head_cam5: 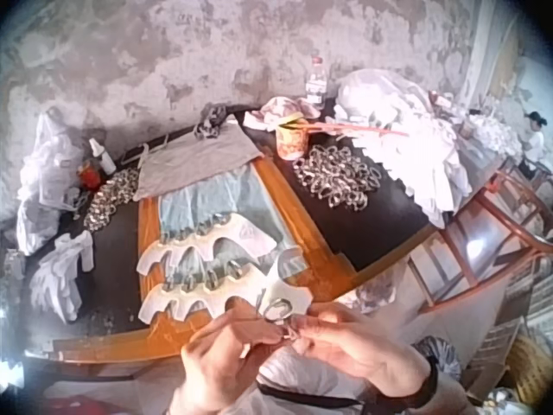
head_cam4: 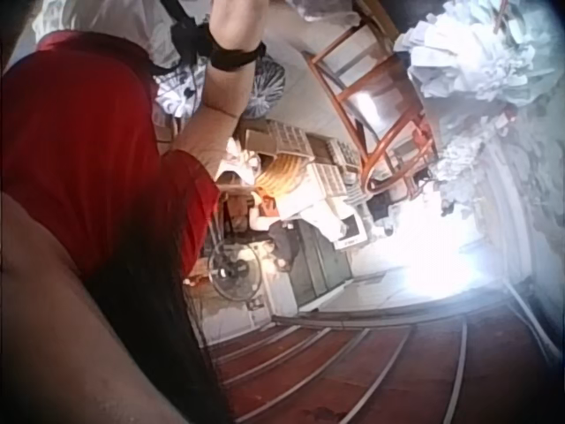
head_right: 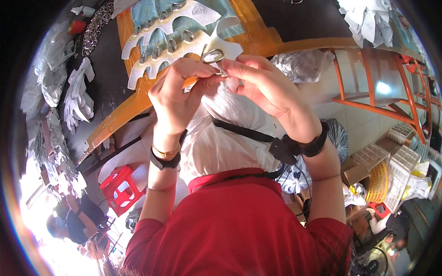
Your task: Attaching metal eyelets to shoe upper components and applying adhesive.
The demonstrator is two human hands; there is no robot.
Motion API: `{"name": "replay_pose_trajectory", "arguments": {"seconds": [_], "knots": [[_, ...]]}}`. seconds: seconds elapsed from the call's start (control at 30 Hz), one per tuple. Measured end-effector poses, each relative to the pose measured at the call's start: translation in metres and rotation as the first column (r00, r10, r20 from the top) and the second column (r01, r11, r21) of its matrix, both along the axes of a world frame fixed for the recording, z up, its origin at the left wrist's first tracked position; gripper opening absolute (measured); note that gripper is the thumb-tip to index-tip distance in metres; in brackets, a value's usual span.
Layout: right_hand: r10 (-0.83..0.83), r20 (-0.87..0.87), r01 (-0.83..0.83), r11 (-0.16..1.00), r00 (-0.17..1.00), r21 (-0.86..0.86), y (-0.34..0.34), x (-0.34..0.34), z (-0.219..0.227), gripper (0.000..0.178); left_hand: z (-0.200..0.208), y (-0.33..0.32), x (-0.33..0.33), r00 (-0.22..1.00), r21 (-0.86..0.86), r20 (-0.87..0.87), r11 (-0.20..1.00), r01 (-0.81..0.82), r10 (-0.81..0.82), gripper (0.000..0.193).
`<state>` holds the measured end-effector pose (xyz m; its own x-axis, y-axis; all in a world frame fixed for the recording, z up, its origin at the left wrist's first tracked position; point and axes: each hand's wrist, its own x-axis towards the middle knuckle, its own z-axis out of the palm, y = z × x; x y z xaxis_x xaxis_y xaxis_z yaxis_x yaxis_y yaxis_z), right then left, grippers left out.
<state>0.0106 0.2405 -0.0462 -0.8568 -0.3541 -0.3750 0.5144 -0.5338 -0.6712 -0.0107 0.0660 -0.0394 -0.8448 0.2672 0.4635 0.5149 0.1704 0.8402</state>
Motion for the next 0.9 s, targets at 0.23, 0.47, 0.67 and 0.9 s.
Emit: {"name": "replay_pose_trajectory", "arguments": {"seconds": [0.23,0.47,0.67,0.9], "knots": [[-0.064,-0.385,0.217,0.904,0.921,0.369,-0.013,0.000,0.009,0.025,0.001,0.008,0.006,0.743,0.368,0.631,0.929,-0.035,-0.222,0.026],[-0.017,-0.268,0.125,0.912,0.963,0.390,0.002,0.002,0.009,0.029,-0.015,0.010,0.008,0.609,0.550,0.690,0.830,-0.091,-0.390,0.026],[-0.143,-0.501,0.392,0.810,0.854,0.437,-0.007,0.013,0.009,0.020,-0.018,0.013,0.011,0.618,0.609,0.682,0.772,-0.182,-0.392,0.022],[0.008,-0.712,0.543,0.640,0.702,0.543,-0.006,0.017,0.006,0.012,-0.019,0.017,0.015,0.596,0.674,0.646,0.723,-0.154,-0.476,0.017]]}}
